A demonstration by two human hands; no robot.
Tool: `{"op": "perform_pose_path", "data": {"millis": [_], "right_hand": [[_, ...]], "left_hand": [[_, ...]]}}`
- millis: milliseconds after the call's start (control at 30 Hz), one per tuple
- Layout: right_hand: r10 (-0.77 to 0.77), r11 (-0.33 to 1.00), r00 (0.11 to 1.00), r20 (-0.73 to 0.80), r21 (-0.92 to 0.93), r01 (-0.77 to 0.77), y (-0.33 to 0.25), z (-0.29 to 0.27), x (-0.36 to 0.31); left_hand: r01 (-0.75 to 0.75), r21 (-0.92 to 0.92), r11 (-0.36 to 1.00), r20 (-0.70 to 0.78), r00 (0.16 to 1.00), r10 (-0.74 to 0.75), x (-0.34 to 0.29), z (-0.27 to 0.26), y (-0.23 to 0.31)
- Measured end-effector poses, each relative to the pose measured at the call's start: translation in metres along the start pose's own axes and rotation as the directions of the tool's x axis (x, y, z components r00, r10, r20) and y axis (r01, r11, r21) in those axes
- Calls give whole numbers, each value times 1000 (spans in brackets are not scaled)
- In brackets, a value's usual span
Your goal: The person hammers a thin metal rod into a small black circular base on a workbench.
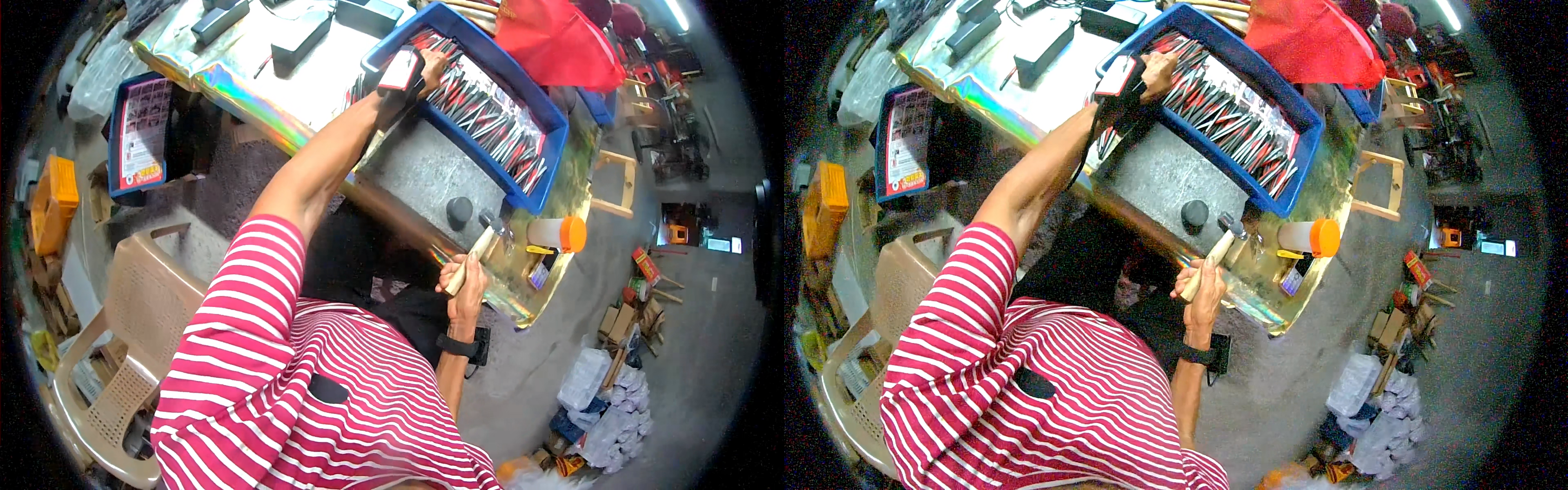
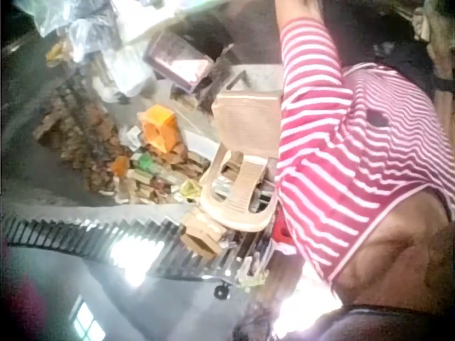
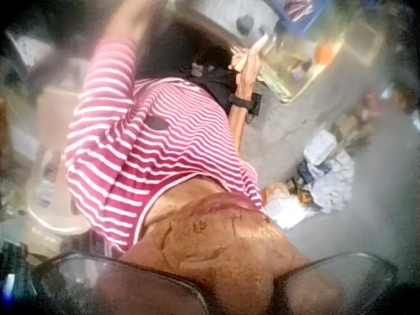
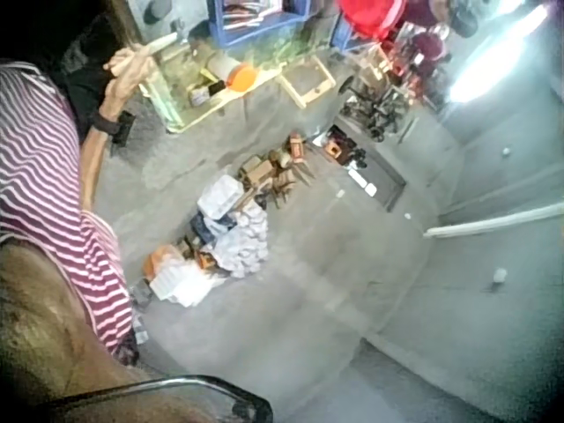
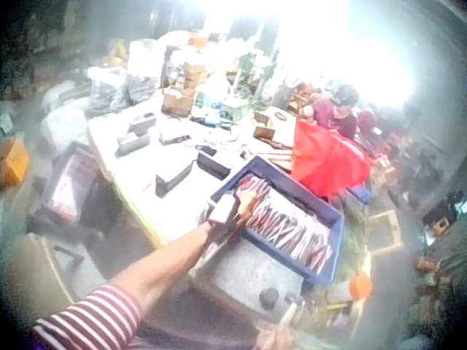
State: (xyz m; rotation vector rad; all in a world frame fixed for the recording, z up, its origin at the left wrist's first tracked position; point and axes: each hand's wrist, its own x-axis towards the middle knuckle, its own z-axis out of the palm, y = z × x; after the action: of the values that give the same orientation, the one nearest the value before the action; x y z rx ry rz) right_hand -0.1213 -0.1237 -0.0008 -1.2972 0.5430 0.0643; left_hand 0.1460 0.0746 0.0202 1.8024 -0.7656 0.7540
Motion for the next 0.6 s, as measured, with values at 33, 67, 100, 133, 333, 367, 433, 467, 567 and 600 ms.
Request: {"op": "perform_pose_path", "data": {"millis": [33,67,100,133,333,367,433,467,567,600], "right_hand": [[4,1000,1000,15,5,-4,0,4,0],[12,1000,1000,4,7,-12,0,2,-1],[-1,1000,1000,2,4,1,0,0,0],[-15,1000,1000,2,0,15,0,-1,0],[-2,1000,1000,14,-25,2,1,-3,1],[-1,1000,1000,15,-15,1,1,-2,1],[-4,999,999,34,-49,5,3,-2,2],[-6,999,1000,25,-40,7,5,-5,2],[7,999,998,63,-34,-4,10,-13,6],[26,999,997,79,44,-30,11,-15,6]], "left_hand": [[-66,242,968,-22,997,74,-4,6,-21],[-88,133,987,-23,995,92,-4,7,-16],[-82,125,989,-16,996,85,-5,6,-10],[73,271,960,87,991,-100,-5,5,-5],[455,-25,890,-135,881,-454,-19,-29,-5],[550,-104,829,-135,818,-560,-23,-45,6],[429,136,893,-165,899,-406,-63,-67,-19],[451,182,874,-154,891,-428,-74,-74,-23],[750,157,642,-70,657,-751,-97,-92,3],[733,212,646,-58,669,-741,-109,-92,-4]]}}
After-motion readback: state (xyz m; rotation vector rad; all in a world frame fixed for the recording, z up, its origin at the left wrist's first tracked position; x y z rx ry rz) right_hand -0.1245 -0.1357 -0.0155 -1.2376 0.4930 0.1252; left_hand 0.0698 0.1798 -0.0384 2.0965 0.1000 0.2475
